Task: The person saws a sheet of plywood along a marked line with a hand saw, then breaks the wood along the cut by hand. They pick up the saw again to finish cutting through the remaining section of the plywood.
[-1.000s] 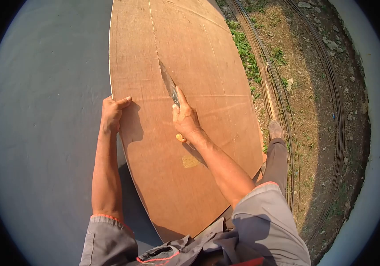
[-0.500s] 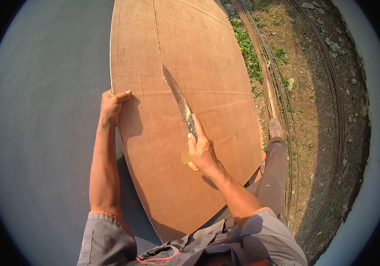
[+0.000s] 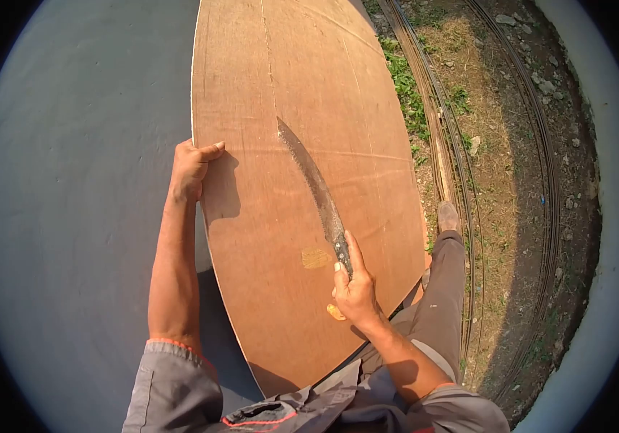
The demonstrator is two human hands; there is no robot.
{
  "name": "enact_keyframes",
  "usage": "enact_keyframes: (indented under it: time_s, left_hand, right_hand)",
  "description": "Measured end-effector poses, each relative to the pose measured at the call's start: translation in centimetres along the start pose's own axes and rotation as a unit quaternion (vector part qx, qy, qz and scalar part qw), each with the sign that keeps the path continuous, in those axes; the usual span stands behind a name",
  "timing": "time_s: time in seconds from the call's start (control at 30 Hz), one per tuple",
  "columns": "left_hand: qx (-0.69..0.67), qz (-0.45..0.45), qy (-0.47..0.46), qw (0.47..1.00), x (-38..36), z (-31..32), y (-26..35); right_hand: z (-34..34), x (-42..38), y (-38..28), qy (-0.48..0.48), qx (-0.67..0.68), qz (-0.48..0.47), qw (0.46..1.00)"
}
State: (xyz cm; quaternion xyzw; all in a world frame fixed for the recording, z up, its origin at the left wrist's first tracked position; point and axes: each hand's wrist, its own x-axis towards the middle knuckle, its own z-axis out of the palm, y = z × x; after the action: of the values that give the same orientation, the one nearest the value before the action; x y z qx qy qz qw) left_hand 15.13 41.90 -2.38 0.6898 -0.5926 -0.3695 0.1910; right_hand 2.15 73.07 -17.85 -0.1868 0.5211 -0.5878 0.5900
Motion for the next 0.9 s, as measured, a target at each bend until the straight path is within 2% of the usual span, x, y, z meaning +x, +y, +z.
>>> enact_keyframes:
  time_s: [0.1, 0.17, 0.27, 0.33, 0.4, 0.5, 0.6, 0.63, 0.7, 0.73, 0.8, 0.9]
  left_hand:
    - [-0.006, 0.022, -0.008, 1.000, 0.4, 0.4, 0.0]
    - [0.003, 0.013, 0.000, 1.000, 0.6, 0.1, -0.3]
    - [0.000, -0.006, -0.007, 1.000, 0.4, 0.1, 0.0]
    - [0.005, -0.013, -0.002, 1.000, -0.1, 0.2, -0.1]
    - [0.001, -0.008, 0.002, 1.000, 0.0, 0.3, 0.5]
    - [0.010, 0.009, 0.010, 1.000, 0.2, 0.3, 0.2]
    - [-0.013, 0.017, 0.003, 1.000, 0.0, 0.6, 0.0]
    - [-0.008, 0.014, 0.007, 1.000, 0.2, 0.1, -0.2]
    - [0.011, 0.007, 0.000, 1.000, 0.8, -0.1, -0.6]
    - [0.007, 0.002, 0.000, 1.000, 0.5, -0.1, -0.8]
    - [0.003, 0.002, -0.011, 1.000, 0.5, 0.0, -0.3]
    - [-0.009, 0.019, -0.005, 1.000, 0.7, 0.2, -0.7]
  right_hand:
    - [1.9, 6.2, -0.3, -0.015, -0.018, -0.039, 0.999]
    - [4.8, 13.4, -1.8, -0.047, -0.078, -0.011, 0.996]
    - [6.0, 13.1, -0.8, -0.034, -0.085, -0.009, 0.996]
    - [3.1, 6.4, 1.5, -0.011, -0.092, -0.084, 0.992]
    - [-0.4, 0.4, 1.0, -0.001, -0.044, -0.052, 0.998]
    - [0.9, 3.0, 1.0, 0.001, -0.035, -0.071, 0.997]
    - [5.7, 13.4, -1.9, -0.034, -0.079, 0.008, 0.996]
    - [6.3, 12.9, -1.1, -0.039, -0.075, 0.012, 0.996]
    - [6.1, 10.5, 0.8, -0.009, -0.019, -0.062, 0.998]
    - [4.3, 6.7, 2.7, -0.004, -0.028, -0.104, 0.994]
    - [0.5, -0.8, 2.0, 0.019, -0.036, -0.088, 0.995]
    - [0.3, 0.9, 1.7, 0.003, -0.064, -0.110, 0.992]
